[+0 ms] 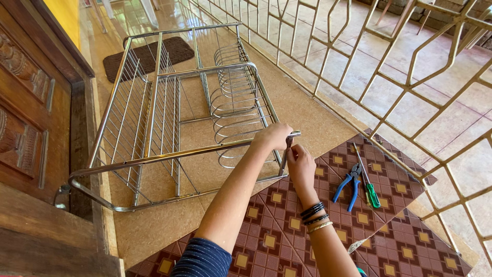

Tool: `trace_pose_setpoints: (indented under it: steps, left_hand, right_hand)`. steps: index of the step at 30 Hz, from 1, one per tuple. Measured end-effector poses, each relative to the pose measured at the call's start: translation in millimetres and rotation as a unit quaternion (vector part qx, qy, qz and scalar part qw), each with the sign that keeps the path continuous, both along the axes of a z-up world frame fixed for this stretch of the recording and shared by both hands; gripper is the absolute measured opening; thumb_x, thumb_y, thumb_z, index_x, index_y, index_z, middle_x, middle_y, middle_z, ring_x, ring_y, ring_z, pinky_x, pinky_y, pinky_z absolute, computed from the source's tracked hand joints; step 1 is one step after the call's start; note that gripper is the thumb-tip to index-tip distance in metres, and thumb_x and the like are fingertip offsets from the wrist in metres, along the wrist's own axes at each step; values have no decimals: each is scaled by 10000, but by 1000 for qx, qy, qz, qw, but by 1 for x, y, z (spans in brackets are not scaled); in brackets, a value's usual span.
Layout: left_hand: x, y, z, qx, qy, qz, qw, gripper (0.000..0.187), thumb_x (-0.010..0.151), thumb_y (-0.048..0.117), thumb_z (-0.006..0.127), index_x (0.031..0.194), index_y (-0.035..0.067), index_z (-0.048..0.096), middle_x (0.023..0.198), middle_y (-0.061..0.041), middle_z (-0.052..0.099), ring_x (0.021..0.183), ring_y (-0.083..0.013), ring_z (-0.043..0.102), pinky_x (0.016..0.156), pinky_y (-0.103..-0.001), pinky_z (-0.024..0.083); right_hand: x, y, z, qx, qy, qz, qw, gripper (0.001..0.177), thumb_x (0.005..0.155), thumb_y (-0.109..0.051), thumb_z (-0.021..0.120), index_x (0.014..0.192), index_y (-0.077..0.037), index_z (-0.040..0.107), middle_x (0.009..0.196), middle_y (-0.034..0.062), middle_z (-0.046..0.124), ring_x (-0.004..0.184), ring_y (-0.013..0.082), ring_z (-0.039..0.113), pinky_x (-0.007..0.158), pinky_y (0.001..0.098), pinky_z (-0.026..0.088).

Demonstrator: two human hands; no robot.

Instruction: The person assembles a metal dish rack by inserting and tightening screws at multiple joints using a screwdriver. They hold the rack steady with one hand while turning the screwdriver with the other, then flip the rack to access additional joints.

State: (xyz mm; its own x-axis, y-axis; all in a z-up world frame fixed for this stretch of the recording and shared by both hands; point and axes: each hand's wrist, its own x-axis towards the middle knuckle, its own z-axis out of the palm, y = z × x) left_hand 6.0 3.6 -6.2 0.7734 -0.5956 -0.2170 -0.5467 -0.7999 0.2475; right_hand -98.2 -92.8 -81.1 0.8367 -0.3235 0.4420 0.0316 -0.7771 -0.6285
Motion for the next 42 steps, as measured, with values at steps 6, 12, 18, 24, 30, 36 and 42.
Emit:
trace_pose_setpoints:
  steps: [6, 12, 18, 24, 30, 36, 42]
  left_hand:
    - [-1, 1, 0, -1, -12, -6, 1000, 83, 846, 55, 705, 895, 35, 641, 743, -59, 584, 645, -128, 538, 559, -275, 499]
    - [-8, 0, 7, 1, -23, -6, 1000, 255, 774, 120, 818, 946, 51, 643, 852, -69, 659, 771, -153, 622, 706, -302, 557]
    - [-7, -1, 8, -30, -1, -2, 1000, 242, 759, 125, 817, 949, 85, 671, 859, -50, 692, 793, -143, 649, 715, -289, 574]
    - [-9, 1, 8, -31, -4, 13, 999, 190, 784, 111, 779, 924, 81, 655, 800, -50, 629, 735, -132, 588, 653, -274, 546]
    - [-10, 2, 13, -43, 7, 15, 999, 137, 794, 117, 753, 881, 79, 654, 738, -25, 603, 688, -114, 559, 618, -268, 517]
    - [-5, 2, 17, -46, 9, 30, 998, 127, 779, 121, 760, 844, 75, 662, 742, -25, 632, 705, -126, 591, 639, -303, 517]
    - [2, 3, 16, -60, 8, 21, 998, 124, 765, 132, 769, 821, 91, 665, 742, -21, 657, 696, -122, 610, 652, -317, 523]
  right_hand:
    - [-20, -14, -22, 54, 144, 12, 988, 298, 957, -375, 616, 1069, -102, 662, 965, 98, 741, 847, 245, 719, 740, 363, 555]
    - [-54, -37, -80, -108, 449, -2, 887, 771, 762, -504, 857, 1272, -76, 468, 1274, 162, 589, 1173, 307, 604, 919, 398, 540]
    - [-70, -54, -117, -92, 457, 29, 884, 508, 827, -313, 768, 1208, -89, 516, 1165, 140, 704, 1129, 328, 667, 928, 441, 562]
    - [-81, -46, -120, -40, 417, 2, 908, 571, 832, -335, 767, 1206, -26, 465, 1109, 231, 686, 1050, 360, 682, 894, 435, 573]
    - [-83, -42, -145, 96, 383, -27, 918, 392, 942, -359, 550, 1171, -42, 534, 1028, 258, 711, 983, 416, 675, 881, 484, 524]
    - [-84, -34, -140, 118, 308, -29, 944, 500, 996, -516, 513, 1059, -28, 602, 971, 203, 693, 903, 359, 670, 813, 463, 511]
    - [-98, -28, -80, 187, 324, -50, 926, 467, 974, -494, 516, 1021, -44, 633, 792, 147, 714, 694, 264, 689, 668, 428, 543]
